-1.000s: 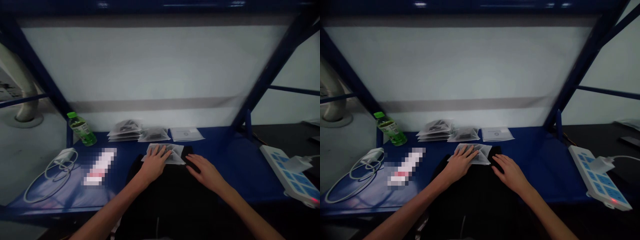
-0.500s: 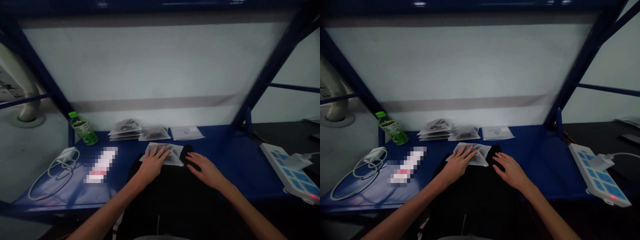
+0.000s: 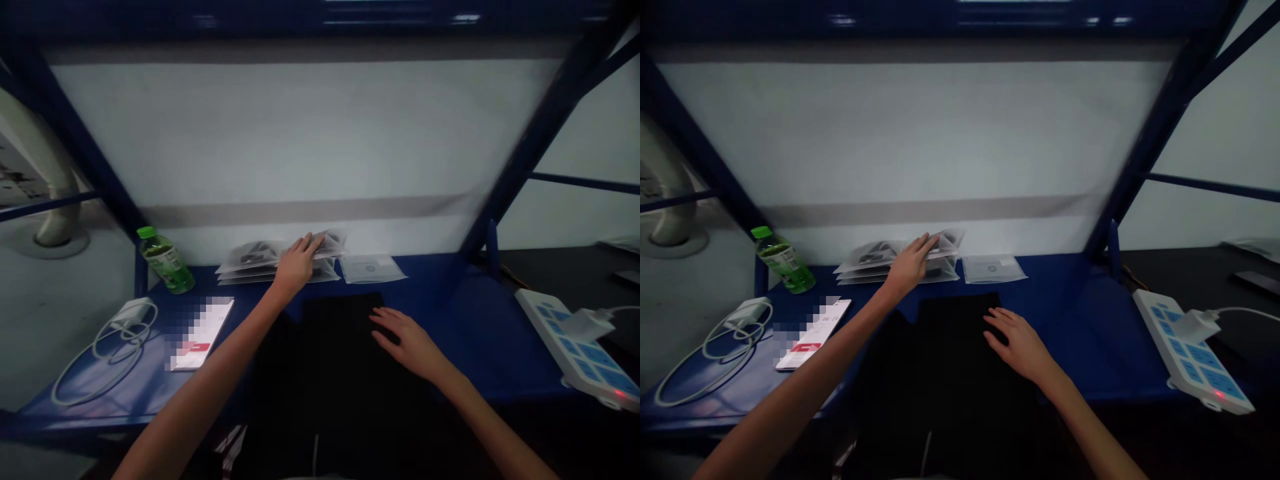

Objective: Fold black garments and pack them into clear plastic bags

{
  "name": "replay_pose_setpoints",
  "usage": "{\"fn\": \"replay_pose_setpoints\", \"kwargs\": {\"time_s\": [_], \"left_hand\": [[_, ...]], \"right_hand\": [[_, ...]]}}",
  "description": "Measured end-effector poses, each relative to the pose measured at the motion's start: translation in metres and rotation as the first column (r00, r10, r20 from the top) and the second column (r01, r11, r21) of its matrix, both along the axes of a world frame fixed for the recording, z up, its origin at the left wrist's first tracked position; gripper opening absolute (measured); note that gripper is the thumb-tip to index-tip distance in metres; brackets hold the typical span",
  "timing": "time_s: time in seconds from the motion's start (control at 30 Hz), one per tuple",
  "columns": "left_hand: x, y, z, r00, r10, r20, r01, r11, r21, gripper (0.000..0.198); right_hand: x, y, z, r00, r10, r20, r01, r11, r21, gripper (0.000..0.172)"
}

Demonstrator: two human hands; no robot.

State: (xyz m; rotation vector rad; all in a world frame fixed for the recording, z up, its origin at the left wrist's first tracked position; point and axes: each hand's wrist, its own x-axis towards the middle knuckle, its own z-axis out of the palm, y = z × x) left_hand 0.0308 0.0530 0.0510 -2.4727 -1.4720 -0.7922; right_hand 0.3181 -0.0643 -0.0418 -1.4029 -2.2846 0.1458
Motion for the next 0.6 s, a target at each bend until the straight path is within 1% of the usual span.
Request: {"fn": "replay_pose_setpoints", "kwargs": {"time_s": [0.03, 0.1, 0.13, 0.17, 0.23, 0.3, 0.37, 0.47, 0.53, 0.6], "left_hand": [[0.002, 0.012, -0.008, 0.997, 0.052, -0.056, -0.053, 0.998, -0.021, 0.063], [0.006, 0.027, -0.026, 0.983, 0.097, -0.158, -0.109, 0.991, -0.071, 0.055], [0.007, 0.031, -0.036, 0.981, 0.101, -0.167, -0.116, 0.990, -0.079, 0.051], [0.007, 0.034, -0.045, 0.979, 0.107, -0.171, -0.122, 0.989, -0.080, 0.052], [0.005, 0.036, -0.060, 0.979, 0.115, -0.169, -0.128, 0.989, -0.068, 0.061], [0.002, 0.037, -0.070, 0.977, 0.122, -0.175, -0.134, 0.990, -0.053, 0.068], [-0.001, 0.039, -0.076, 0.975, 0.125, -0.183, -0.136, 0.989, -0.049, 0.070], [-0.003, 0.043, -0.080, 0.976, 0.124, -0.176, -0.136, 0.989, -0.056, 0.070], [-0.003, 0.044, -0.079, 0.979, 0.116, -0.168, -0.130, 0.989, -0.073, 0.071], [-0.003, 0.043, -0.073, 0.981, 0.104, -0.163, -0.124, 0.985, -0.119, 0.074]], "right_hand": [[0.000, 0.000, 0.000, 1.000, 0.000, -0.003, 0.000, 1.000, -0.003, 0.041], [0.001, 0.000, -0.001, 1.000, 0.002, -0.015, -0.002, 1.000, -0.008, 0.040], [0.002, 0.000, -0.001, 1.000, 0.005, -0.022, -0.005, 1.000, -0.010, 0.040], [0.002, 0.000, -0.001, 1.000, 0.006, -0.029, -0.006, 1.000, -0.010, 0.040], [0.002, 0.000, -0.001, 0.999, 0.007, -0.036, -0.007, 1.000, -0.013, 0.040], [0.002, 0.000, -0.002, 0.999, 0.004, -0.038, -0.005, 1.000, -0.016, 0.040], [0.002, 0.001, -0.002, 0.999, 0.002, -0.040, -0.003, 1.000, -0.019, 0.040], [0.002, 0.001, -0.003, 0.999, 0.000, -0.042, -0.001, 1.000, -0.019, 0.039], [0.003, 0.001, -0.003, 0.999, 0.003, -0.037, -0.003, 1.000, -0.019, 0.039], [0.003, 0.001, -0.002, 1.000, 0.007, -0.027, -0.007, 1.000, -0.014, 0.039]]}}
